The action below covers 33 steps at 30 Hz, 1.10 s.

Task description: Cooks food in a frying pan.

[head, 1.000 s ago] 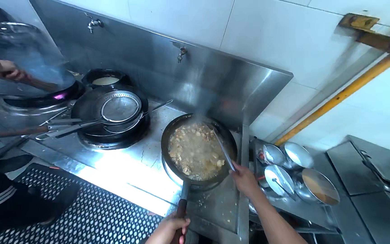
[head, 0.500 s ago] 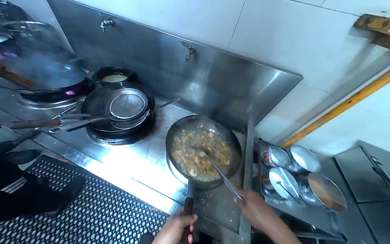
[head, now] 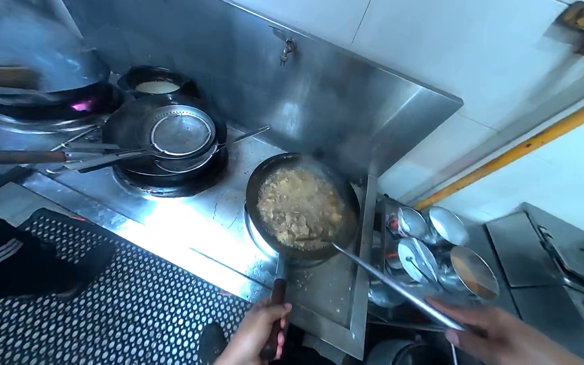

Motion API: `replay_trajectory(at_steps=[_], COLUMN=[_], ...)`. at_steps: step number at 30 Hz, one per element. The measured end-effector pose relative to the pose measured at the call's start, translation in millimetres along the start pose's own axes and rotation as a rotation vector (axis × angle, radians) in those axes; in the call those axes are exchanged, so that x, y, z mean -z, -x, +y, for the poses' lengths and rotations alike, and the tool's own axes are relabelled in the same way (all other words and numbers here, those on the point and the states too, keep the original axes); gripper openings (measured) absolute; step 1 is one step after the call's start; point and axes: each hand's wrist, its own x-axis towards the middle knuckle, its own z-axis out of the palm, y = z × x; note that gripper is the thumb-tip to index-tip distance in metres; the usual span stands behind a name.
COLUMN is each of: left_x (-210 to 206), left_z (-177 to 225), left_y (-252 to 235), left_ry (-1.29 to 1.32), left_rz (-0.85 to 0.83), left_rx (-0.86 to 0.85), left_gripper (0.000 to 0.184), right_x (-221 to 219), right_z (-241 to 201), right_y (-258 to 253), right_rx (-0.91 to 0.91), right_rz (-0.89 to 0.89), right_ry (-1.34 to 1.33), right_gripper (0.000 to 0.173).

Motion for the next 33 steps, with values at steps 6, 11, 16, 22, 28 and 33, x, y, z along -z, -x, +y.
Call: replay_trajectory(at_steps=[6, 11, 16, 22, 28, 33], left_x=[2.8, 1.8, 1.1, -1.1, 2.6, 1.8], left_z=[-0.3, 0.7, 1.2, -3.6, -6.5, -8.4], left_y=[-1.2, -1.3, -3.1, -3.5, -5.1, -4.1], left_ry=[-0.017, -0.034, -0.081, -0.099, -0.07, -0.045], left_rz=[-0.011, -0.004, 0.008, -0.006, -0.006, 0.007], left_rx=[-0.004, 0.006, 0.011, -0.016, -0.025, -0.036], left_gripper=[0.023, 0.022, 0.026, 0.035, 0.034, 0.03], right_x=[-24.2, -81.4, -131.9, -171.6, -191.0, -187.4], right_z=[-22.2, -66.4, -104.4, -108.7, -73.5, -52.0], right_y=[-52.4, -120.4, -159.3, -202.8, -223.5, -216.4], right_rx=[-0.035, -0.106, -0.161, -0.185, -0.126, -0.097], right_rz=[-0.097, -0.061, 0.052, 0.193, 0.33, 0.299], right_ry=[0.189, 0.198, 0.098, 0.028, -0.467, -0.981], right_gripper=[0.049, 0.054, 0.056, 0.056, 0.053, 0.052])
